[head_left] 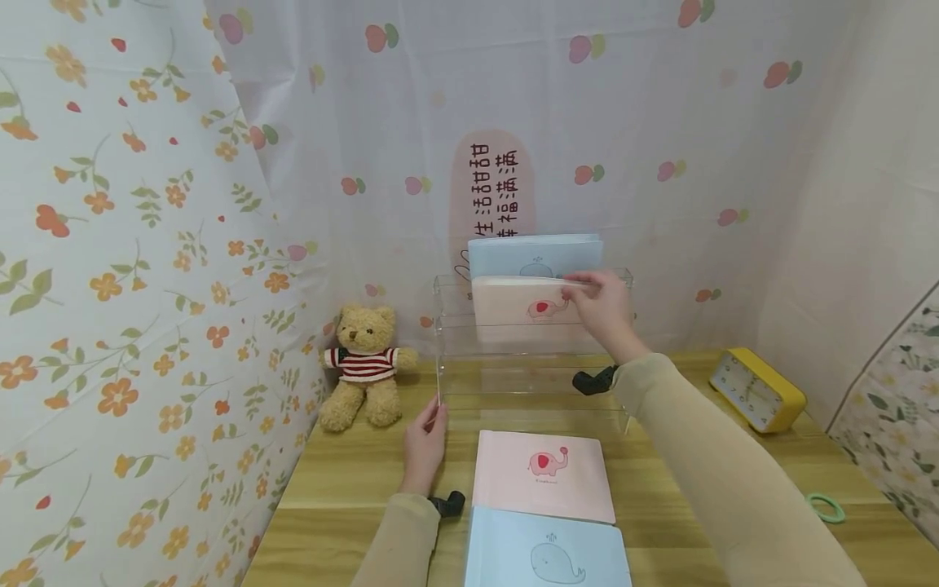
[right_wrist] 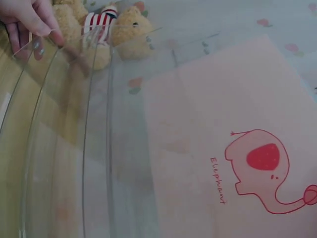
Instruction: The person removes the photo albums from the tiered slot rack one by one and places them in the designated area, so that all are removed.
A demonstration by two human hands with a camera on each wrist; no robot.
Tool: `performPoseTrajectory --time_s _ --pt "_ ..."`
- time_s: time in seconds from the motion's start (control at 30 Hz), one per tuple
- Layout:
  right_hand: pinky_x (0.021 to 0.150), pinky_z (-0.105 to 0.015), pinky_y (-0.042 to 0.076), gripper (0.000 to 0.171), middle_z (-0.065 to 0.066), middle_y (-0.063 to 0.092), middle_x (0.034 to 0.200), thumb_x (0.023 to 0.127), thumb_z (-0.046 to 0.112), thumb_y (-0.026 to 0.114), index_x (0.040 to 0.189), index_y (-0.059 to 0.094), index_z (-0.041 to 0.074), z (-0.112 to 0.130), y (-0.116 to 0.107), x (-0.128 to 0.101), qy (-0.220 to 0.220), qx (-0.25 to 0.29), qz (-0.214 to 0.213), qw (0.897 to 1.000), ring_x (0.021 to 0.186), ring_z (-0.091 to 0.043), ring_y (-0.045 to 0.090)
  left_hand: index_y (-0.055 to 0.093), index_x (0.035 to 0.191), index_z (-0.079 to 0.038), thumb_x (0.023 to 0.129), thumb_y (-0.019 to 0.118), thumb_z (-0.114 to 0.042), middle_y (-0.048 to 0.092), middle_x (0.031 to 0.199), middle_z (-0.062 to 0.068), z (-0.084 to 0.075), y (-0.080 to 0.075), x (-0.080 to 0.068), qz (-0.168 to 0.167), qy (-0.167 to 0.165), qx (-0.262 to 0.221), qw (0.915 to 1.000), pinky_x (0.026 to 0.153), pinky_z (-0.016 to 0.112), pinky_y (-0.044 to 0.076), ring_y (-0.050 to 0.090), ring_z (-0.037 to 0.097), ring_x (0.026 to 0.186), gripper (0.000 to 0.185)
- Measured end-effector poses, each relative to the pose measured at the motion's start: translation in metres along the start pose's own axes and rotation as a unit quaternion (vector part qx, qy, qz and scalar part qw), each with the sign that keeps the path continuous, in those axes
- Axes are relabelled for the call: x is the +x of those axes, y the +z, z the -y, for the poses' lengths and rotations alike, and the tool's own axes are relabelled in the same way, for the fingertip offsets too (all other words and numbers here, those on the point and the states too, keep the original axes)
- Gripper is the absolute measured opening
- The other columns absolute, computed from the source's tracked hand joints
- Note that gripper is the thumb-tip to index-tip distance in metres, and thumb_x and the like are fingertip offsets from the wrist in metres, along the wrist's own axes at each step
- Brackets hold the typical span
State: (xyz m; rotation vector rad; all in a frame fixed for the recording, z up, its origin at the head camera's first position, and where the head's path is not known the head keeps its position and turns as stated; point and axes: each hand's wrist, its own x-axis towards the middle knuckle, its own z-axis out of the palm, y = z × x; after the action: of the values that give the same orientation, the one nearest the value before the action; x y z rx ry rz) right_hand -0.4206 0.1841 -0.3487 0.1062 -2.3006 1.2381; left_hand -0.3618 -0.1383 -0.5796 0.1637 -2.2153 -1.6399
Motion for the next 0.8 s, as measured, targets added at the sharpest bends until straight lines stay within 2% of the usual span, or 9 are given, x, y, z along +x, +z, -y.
performPoseTrajectory --time_s 0.17,0.33,0.47,0.63,0.8 --pt "0.105 -0.046 0.037 0.027 -0.014 0.062 0.115 0.09 0.022 0.08 0.113 0.077 0.008 0.013 -0.013 -0.007 -0.03 0.056 -0.055 0.996 0.12 -0.031 0.052 0.068 0.134 -0.035 0.098 0.067 -0.043 0.076 0.124 0.0 0.0 -0.001 -0.002 0.0 -0.011 0.0 0.9999 0.084 0.034 0.058 0.073 0.021 0.105 0.036" --pt "0.089 -0.025 0.045 0.029 0.001 0.057 0.105 0.089 0.027 0.081 0.114 0.078 0.013 0.025 -0.028 -0.019 -0.026 0.078 -0.106 0.991 0.112 -0.018 0.055 0.068 0.135 -0.03 0.099 0.067 -0.038 0.075 0.125 0.003 -0.001 -0.001 -0.003 -0.005 -0.007 -0.003 1.0 0.085 0.036 0.059 0.073 0.024 0.108 0.036" --pt "0.081 -0.014 0.051 0.032 0.012 0.053 0.1 0.089 0.033 0.08 0.117 0.077 0.017 0.028 -0.045 -0.03 -0.014 0.081 -0.126 0.989 0.107 -0.011 0.059 0.067 0.135 -0.033 0.099 0.066 -0.042 0.075 0.126 0.001 -0.002 -0.001 -0.001 -0.003 -0.012 -0.003 0.9999 0.085 0.036 0.058 0.072 0.023 0.109 0.037" --pt "0.078 -0.009 0.05 0.038 0.019 0.051 0.099 0.087 0.042 0.08 0.119 0.076 0.023 0.016 -0.07 -0.046 0.021 0.071 -0.154 0.985 0.104 -0.004 0.059 0.067 0.136 -0.03 0.099 0.065 -0.044 0.075 0.126 0.003 -0.003 -0.002 -0.001 -0.001 -0.007 0.006 1.0 0.083 0.036 0.058 0.072 0.022 0.107 0.04" --pt "0.075 -0.006 0.049 0.039 0.018 0.052 0.098 0.086 0.04 0.08 0.122 0.075 0.025 -0.009 -0.094 -0.066 0.068 0.082 -0.196 0.975 0.1 0.002 0.062 0.067 0.137 -0.026 0.099 0.065 -0.045 0.075 0.126 0.004 -0.002 -0.002 0.0 0.003 0.0 0.015 0.9999 0.083 0.037 0.058 0.072 0.023 0.104 0.042"
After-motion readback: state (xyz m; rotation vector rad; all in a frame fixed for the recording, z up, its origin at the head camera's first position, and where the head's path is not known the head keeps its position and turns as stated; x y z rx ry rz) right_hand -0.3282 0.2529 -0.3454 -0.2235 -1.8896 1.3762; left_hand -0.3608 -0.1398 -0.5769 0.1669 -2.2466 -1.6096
